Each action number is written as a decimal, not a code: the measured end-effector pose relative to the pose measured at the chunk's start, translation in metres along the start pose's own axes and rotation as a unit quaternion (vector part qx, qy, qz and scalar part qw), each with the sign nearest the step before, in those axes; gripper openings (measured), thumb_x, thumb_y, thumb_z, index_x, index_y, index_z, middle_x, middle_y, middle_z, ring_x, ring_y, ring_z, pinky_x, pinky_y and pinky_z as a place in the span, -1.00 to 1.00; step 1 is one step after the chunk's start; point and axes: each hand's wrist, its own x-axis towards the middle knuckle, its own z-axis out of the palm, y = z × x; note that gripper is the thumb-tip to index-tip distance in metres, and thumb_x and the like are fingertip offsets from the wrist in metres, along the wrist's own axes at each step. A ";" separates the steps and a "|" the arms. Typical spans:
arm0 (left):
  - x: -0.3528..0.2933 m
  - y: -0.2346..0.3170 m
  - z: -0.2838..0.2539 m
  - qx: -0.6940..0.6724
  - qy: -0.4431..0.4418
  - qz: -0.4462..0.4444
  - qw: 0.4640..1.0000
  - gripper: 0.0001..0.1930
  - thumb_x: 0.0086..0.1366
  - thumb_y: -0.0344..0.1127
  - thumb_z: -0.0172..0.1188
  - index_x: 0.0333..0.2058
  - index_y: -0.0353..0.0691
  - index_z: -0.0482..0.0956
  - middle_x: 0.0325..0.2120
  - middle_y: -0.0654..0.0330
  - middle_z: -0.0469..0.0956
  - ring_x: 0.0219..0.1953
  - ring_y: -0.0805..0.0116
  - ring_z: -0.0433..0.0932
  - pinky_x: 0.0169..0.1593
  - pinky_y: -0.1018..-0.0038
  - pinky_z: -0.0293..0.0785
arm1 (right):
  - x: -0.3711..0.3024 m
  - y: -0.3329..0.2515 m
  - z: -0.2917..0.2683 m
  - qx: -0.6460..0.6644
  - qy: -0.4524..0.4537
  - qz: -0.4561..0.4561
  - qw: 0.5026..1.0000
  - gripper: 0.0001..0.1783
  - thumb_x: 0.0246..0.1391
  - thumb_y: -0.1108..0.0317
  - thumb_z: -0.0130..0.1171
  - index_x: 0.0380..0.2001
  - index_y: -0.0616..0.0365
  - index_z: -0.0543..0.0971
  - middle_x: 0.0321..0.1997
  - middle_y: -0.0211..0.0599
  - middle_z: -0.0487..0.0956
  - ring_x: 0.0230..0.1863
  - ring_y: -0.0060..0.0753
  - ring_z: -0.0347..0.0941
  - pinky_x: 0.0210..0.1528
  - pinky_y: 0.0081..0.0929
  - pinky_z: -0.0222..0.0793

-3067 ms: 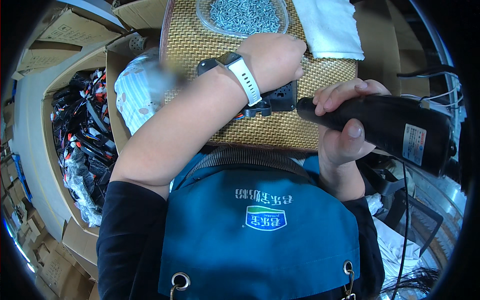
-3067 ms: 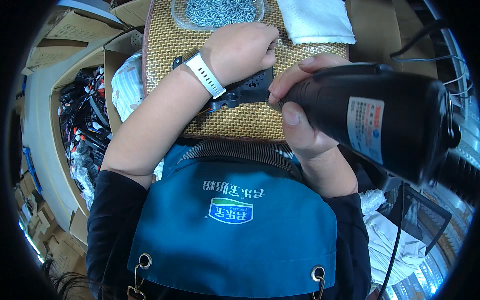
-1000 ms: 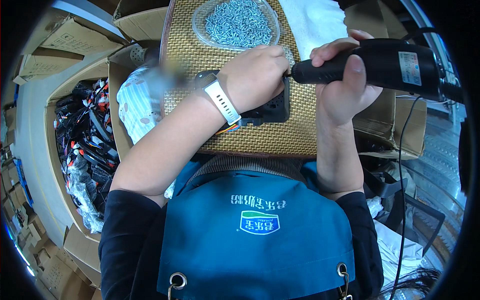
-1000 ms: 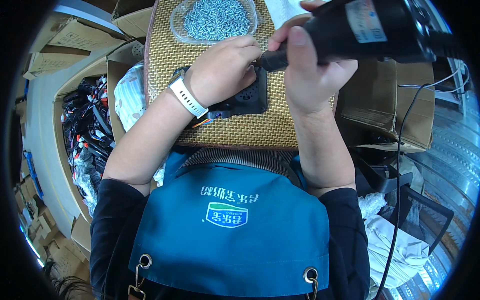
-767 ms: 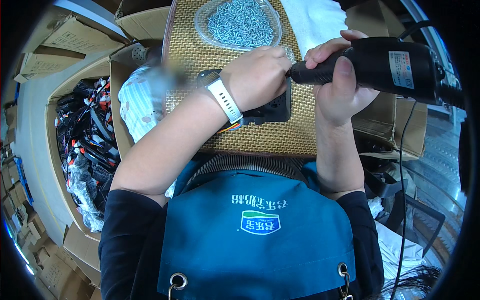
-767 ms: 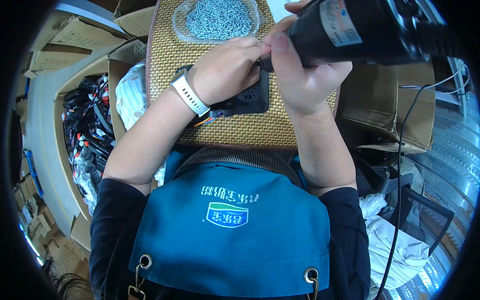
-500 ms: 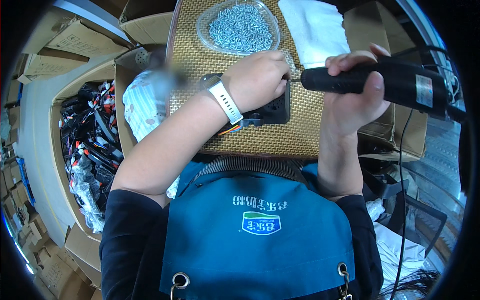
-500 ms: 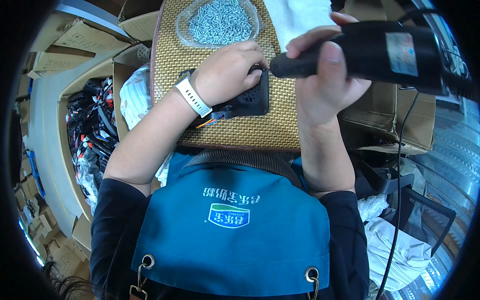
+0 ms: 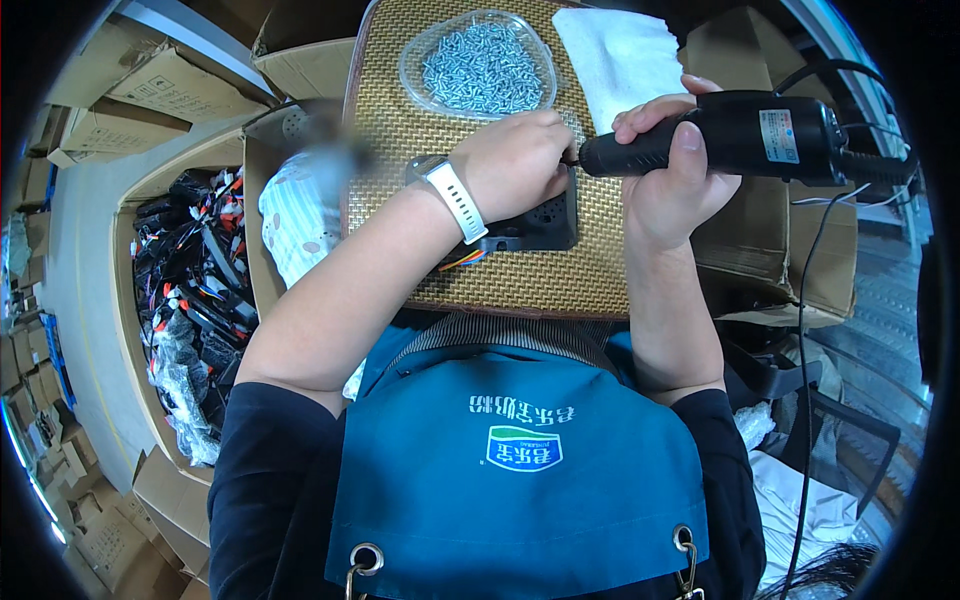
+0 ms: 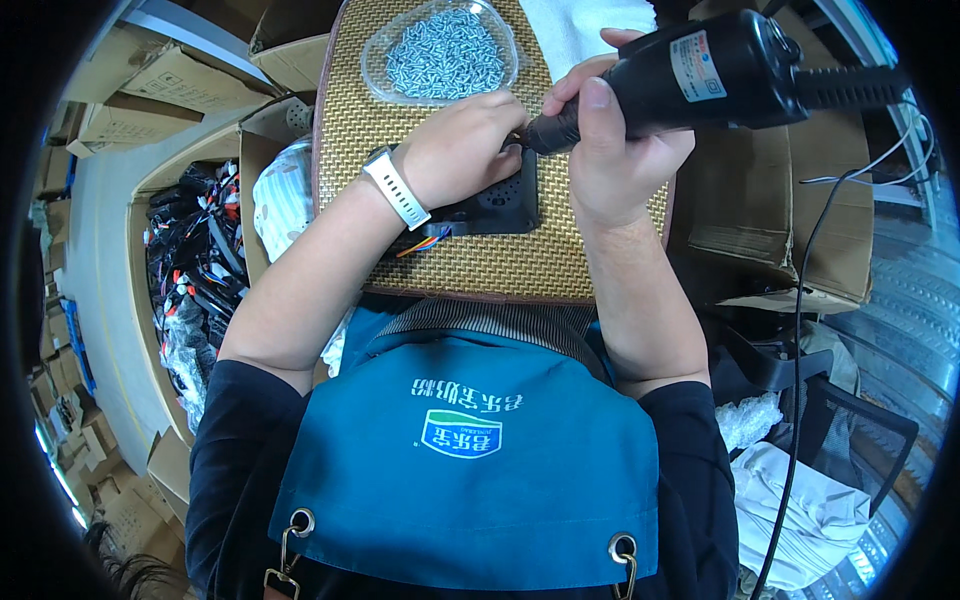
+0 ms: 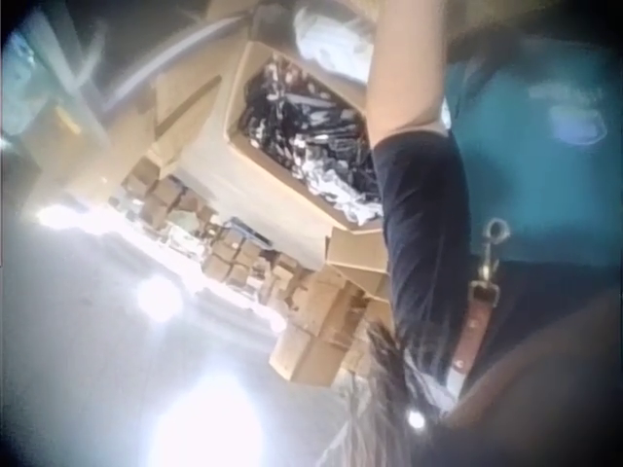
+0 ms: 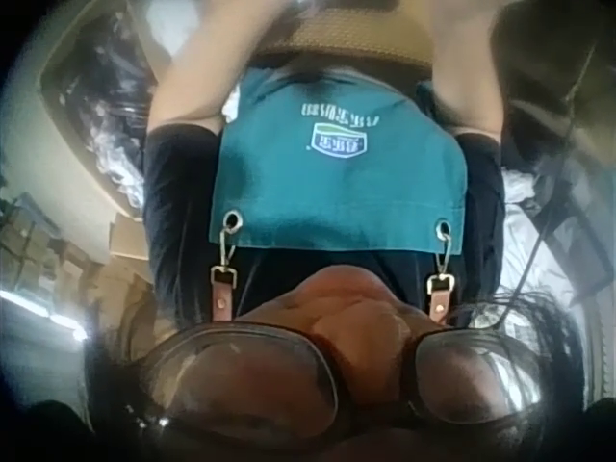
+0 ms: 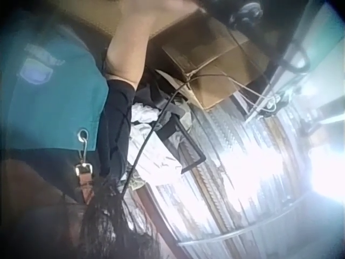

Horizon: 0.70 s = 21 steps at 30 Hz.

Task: The person assembles a black plastic electronic housing by securing its plastic parts and a circuit board with screws, using an electric screwdriver.

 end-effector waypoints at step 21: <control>0.002 -0.005 0.002 0.010 0.013 0.022 1.000 -0.85 0.06 -0.36 0.18 -0.38 -0.28 0.52 -0.39 0.05 0.50 -0.23 0.06 0.52 -0.12 0.25 0.48 | 0.008 0.000 0.009 -0.115 -0.053 0.015 0.992 -0.57 0.10 0.34 0.14 -0.05 0.41 0.32 -0.55 -0.20 0.51 -0.55 -0.43 0.45 -0.39 -0.49 0.44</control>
